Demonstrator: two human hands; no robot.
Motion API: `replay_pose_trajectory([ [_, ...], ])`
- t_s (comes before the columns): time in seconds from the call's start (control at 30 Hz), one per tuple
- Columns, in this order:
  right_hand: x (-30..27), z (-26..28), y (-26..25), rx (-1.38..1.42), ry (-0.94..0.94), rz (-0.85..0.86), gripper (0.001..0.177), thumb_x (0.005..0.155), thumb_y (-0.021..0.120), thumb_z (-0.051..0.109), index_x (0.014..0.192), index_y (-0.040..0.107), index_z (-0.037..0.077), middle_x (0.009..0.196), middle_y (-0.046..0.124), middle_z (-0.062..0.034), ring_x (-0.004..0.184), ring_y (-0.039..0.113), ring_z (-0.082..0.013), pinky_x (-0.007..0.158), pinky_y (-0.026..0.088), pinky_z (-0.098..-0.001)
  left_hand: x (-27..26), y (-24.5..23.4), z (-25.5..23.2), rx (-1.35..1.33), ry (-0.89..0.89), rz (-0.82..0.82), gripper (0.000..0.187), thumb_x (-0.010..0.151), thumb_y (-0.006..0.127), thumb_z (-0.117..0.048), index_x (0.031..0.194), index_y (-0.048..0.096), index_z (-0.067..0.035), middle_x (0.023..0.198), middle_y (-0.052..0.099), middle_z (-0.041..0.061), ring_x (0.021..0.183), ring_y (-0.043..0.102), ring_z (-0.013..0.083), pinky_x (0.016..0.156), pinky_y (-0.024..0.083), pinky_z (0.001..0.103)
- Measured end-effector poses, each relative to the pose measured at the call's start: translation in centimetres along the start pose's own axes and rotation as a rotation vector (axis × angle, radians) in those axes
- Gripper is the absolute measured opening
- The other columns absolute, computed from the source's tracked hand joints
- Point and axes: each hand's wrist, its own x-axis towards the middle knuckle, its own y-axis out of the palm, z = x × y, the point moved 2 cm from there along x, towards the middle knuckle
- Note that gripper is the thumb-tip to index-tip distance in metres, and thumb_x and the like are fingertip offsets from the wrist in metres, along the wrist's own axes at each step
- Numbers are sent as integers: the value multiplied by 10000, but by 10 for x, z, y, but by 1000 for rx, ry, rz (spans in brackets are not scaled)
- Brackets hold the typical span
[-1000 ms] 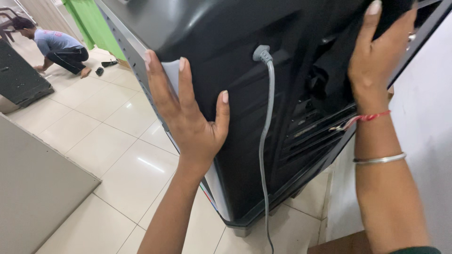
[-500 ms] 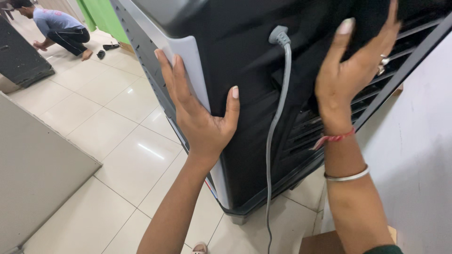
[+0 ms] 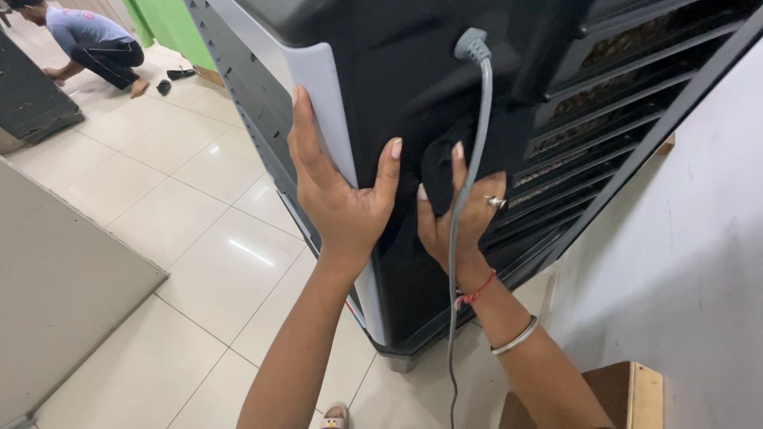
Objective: The person wipes the exterior surfaces of a portable air cooler using a black cloth. They clean the front grille, the top control panel, and the side panels of the unit, moving the cloth back and forth to remove dust.
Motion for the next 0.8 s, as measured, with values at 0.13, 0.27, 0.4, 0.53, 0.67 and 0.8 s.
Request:
replay_pose_trajectory([
  [0.13, -27, 4, 1, 44, -77, 64, 602, 1011, 642, 387, 1481, 492, 41, 1000, 547, -127, 1068, 525, -302, 1133, 306, -594, -5, -2, 5, -65, -25, 2, 885, 1059, 796, -332, 1616, 153, -85, 1654, 320, 159, 1484, 508, 314, 1221, 466, 385],
  [0.27, -7, -4, -6, 44, -123, 46, 577, 991, 653, 424, 1460, 530, 112, 1173, 529, -271, 1203, 468, -425, 1098, 306, -519, -11, -5, 11, -146, -19, 8, 867, 1044, 799, -306, 1623, 186, -102, 1675, 307, 122, 1513, 480, 301, 1288, 440, 399],
  [0.4, 34, -25, -9, 84, -37, 56, 588, 1065, 618, 341, 1522, 486, -5, 1585, 464, -248, 1547, 273, -498, 1303, 85, -682, -15, -6, 13, -128, -46, 17, 881, 1022, 811, -322, 1614, 198, -98, 1662, 325, 119, 1499, 486, 290, 1272, 434, 383],
  [0.53, 68, -47, -11, -49, -15, -72, 640, 1097, 601, 415, 1559, 445, -1, 1622, 380, -258, 1514, 60, -519, 1289, 29, -653, -16, -3, 16, -140, -11, 4, 875, 1010, 799, -338, 1618, 210, -118, 1555, 431, 128, 1363, 560, 260, 1176, 478, 366],
  [0.67, 96, -58, -15, -161, 39, -57, 688, 1085, 597, 442, 1590, 431, 5, 1664, 390, -182, 1579, 109, -444, 1272, 9, -620, -16, -3, 17, -175, -25, 7, 882, 1008, 797, -358, 1641, 227, -128, 1358, 535, 114, 1179, 615, 217, 1030, 519, 339],
  [0.8, 135, -75, -31, -180, -15, -112, 544, 1084, 649, 367, 1469, 532, 0, 1466, 444, -316, 1427, 304, -463, 1225, 187, -607, -16, -4, 15, -165, -4, -7, 865, 1005, 792, -355, 1632, 237, -135, 1324, 542, 129, 1160, 602, 221, 1009, 515, 341],
])
